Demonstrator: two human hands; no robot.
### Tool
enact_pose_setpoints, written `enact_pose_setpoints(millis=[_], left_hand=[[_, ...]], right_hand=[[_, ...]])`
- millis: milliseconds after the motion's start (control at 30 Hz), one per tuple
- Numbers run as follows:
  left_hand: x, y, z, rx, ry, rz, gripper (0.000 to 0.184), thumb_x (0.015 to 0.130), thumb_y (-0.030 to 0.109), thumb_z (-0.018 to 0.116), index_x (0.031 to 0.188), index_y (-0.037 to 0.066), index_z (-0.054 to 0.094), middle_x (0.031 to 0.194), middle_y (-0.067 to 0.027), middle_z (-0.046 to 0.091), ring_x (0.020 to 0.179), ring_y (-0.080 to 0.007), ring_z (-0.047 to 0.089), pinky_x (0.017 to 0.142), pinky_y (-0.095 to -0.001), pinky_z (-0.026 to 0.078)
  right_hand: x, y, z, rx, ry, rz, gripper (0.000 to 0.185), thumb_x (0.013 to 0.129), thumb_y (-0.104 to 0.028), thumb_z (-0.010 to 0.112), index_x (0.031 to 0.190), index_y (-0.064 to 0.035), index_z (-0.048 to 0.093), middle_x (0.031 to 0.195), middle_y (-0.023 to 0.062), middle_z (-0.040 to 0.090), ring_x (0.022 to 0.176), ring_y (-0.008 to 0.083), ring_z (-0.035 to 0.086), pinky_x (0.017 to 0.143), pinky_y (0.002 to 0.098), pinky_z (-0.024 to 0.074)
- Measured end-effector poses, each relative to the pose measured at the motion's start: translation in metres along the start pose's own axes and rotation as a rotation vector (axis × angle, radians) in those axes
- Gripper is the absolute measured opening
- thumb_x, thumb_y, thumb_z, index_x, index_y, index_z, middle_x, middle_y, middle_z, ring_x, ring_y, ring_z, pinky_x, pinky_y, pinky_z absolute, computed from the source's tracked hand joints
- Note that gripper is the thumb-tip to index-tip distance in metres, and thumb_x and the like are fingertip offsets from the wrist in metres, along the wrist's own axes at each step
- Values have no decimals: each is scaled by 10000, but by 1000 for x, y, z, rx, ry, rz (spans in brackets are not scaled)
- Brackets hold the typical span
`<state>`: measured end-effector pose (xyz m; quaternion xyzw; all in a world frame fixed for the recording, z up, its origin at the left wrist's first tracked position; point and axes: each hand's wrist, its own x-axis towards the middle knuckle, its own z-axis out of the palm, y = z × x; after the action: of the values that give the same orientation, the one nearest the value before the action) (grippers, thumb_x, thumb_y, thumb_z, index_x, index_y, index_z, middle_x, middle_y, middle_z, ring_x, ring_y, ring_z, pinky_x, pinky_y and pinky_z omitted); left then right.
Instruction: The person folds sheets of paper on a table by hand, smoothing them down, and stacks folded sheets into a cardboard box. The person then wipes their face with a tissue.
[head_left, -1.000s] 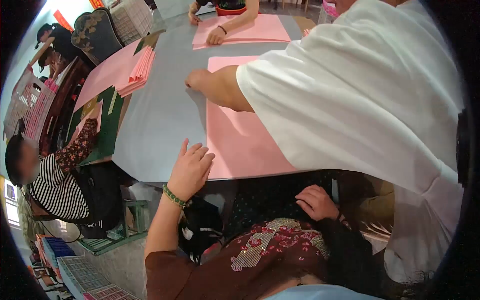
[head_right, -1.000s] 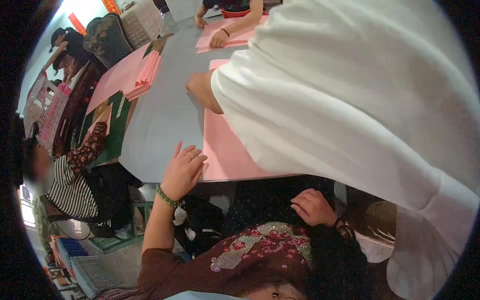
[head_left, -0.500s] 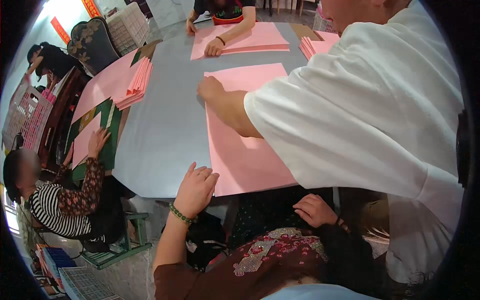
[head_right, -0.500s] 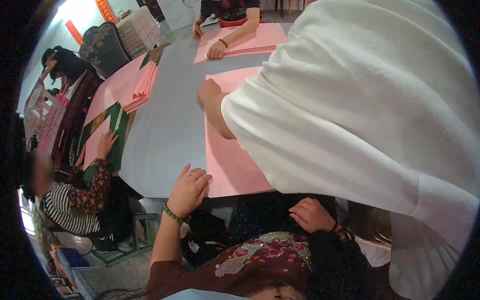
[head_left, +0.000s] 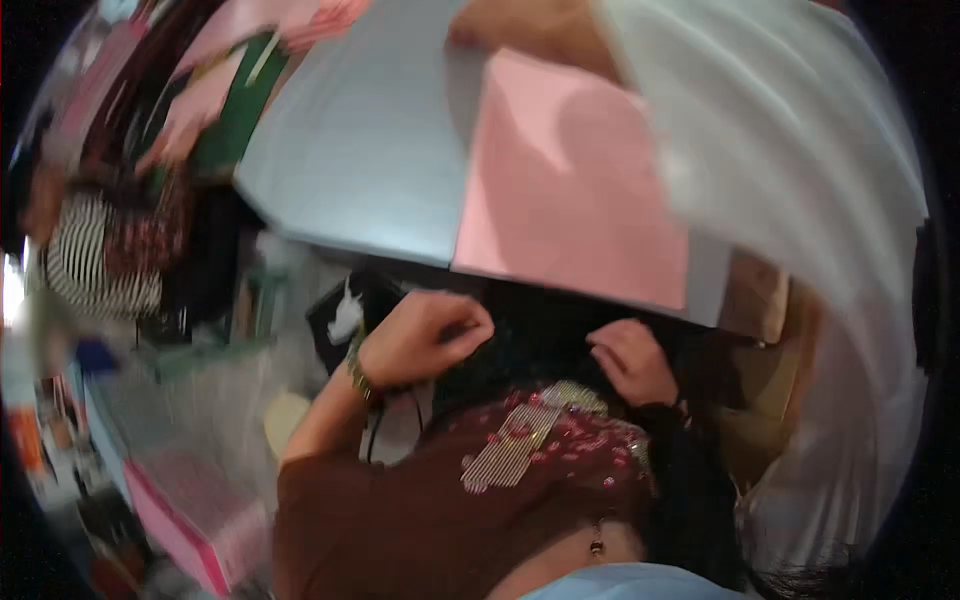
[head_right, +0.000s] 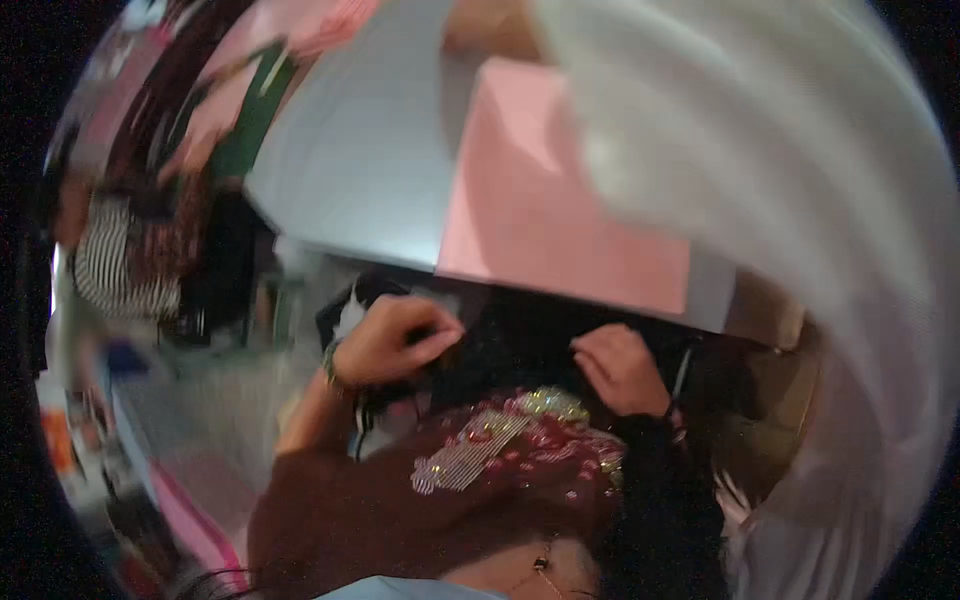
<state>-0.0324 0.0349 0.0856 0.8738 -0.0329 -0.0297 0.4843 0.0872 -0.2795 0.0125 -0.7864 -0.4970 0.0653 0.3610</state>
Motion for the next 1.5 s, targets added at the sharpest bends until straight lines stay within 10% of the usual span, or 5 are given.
enact_pose_setpoints(millis=[233,467,933,1200,1500], left_hand=[[-179,-94,79,570,136,-942,235,870,249,630,847,18,663,814,-219,676,802,-418,654,694,-504,505],[-238,-132,127,459,723,-825,280,873,190,685,1094,31,621,917,-208,685,889,-403,659,756,-484,515],[-211,-239,127,716,516,-1042,219,873,147,612,1073,59,634,877,-182,671,849,-400,665,742,-519,528],[-101,6,36,-59,913,-385,118,948,106,662,941,2,607,762,4,633,698,-62,592,615,-246,473],[-66,145,46,-326,530,353,176,831,-60,712,952,-41,587,833,-193,680,733,-229,684,625,-316,541]], right_hand=[[69,-52,-8,540,-330,-95,310,847,-60,722,1129,29,632,1087,199,657,1028,316,650,898,377,514],[111,-152,-34,1273,-751,-949,242,964,-211,605,910,0,710,1172,250,632,876,316,667,753,397,542],[36,-141,-61,991,-577,-861,249,956,-196,572,1109,-7,622,1253,213,572,1052,305,586,871,386,477],[59,-111,-70,771,-436,-524,549,837,-263,747,1259,1,517,1361,207,483,1276,332,458,1067,412,364],[44,-119,-74,594,-120,-403,421,771,-65,807,1139,-7,610,1125,167,660,981,291,668,843,373,541]])
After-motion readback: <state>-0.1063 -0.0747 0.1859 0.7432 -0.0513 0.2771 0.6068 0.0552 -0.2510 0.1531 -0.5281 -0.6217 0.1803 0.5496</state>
